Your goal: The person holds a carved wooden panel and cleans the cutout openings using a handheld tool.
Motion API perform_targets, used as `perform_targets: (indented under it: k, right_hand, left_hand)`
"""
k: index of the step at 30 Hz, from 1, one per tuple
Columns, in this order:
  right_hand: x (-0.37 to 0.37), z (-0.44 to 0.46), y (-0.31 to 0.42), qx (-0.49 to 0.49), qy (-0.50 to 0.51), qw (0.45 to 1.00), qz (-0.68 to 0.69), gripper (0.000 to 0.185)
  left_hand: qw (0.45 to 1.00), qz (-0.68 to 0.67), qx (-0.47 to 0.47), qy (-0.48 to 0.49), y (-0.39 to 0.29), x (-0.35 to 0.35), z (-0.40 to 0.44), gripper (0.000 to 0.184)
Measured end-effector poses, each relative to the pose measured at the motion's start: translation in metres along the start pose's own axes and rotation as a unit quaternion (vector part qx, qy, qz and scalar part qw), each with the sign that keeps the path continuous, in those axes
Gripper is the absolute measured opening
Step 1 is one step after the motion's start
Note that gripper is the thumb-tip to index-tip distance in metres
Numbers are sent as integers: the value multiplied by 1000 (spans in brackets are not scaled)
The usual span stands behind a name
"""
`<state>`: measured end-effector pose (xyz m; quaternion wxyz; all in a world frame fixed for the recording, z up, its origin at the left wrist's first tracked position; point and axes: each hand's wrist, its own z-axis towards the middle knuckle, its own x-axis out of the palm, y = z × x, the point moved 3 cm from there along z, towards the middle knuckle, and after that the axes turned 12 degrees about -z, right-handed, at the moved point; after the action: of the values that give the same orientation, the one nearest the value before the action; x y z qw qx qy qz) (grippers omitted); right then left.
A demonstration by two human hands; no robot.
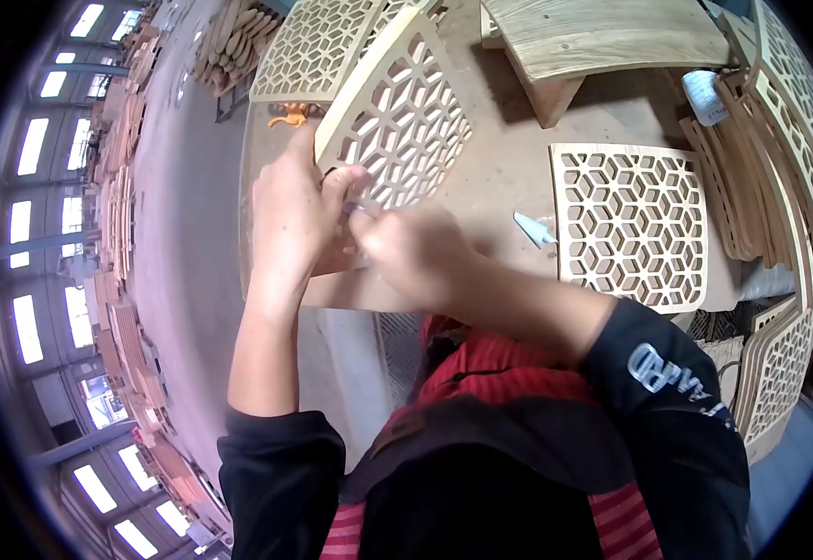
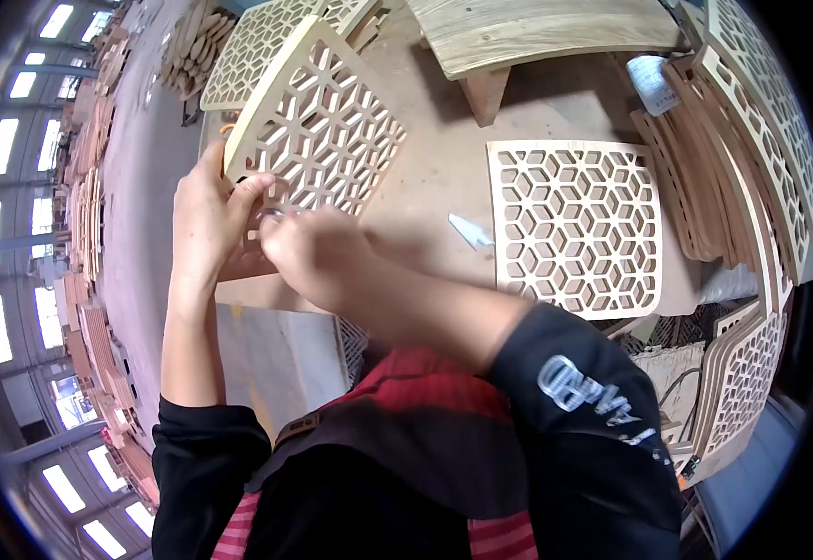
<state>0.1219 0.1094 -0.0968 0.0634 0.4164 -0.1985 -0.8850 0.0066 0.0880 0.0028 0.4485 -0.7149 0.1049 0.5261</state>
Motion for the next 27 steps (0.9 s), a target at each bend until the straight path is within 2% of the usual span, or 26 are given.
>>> perform_targets:
  k: [2,3,6,7,9,11,13,14,15,19,23,27]
  right_hand:
    - [10,15,3,-23,24,996,-80,15]
    - [4,11,5,-19,-36,998,-56,15]
    - [-23,-39,6,10,23,1000,-14,15]
    - [-41,-49,6,23,116,991,-55,14]
    - [-60,-80,-6,82,206,975,0,14]
    - [-58,-112,-21,163,208,961,87,15]
    - [-58,-124,-32,220,220,948,69,17]
    - [-59,-125,-32,227,202,949,79,18]
    - [-62,-117,-32,234,183,951,88,19]
    - [-61,-100,-27,231,157,955,101,24]
    - [-61,-101,-26,239,158,951,118,28]
    - [-63,-104,-36,278,189,931,144,28]
  left_hand:
    - [999,41,13,-5,10,0,3,30]
    - [999,37,17,-5,13,0,4,31]
    - [1000,1,-7,-5,15,-4,10,31]
    - [999,-33,-28,-8,17,-5,12,32]
    - [999,-47,-19,-3,34,-7,23,33]
    - [999,-28,-29,11,39,-10,30,37]
    - [1000,-25,2,7,36,-12,30,37]
    - [1000,-22,16,6,35,-12,27,37]
    - [999,-11,-17,31,23,-14,23,37]
    - [969,-215,22,121,47,-21,32,36]
    - [976,-152,-52,148,53,-43,19,36]
    - [986,-130,-4,107,81,-47,10,33]
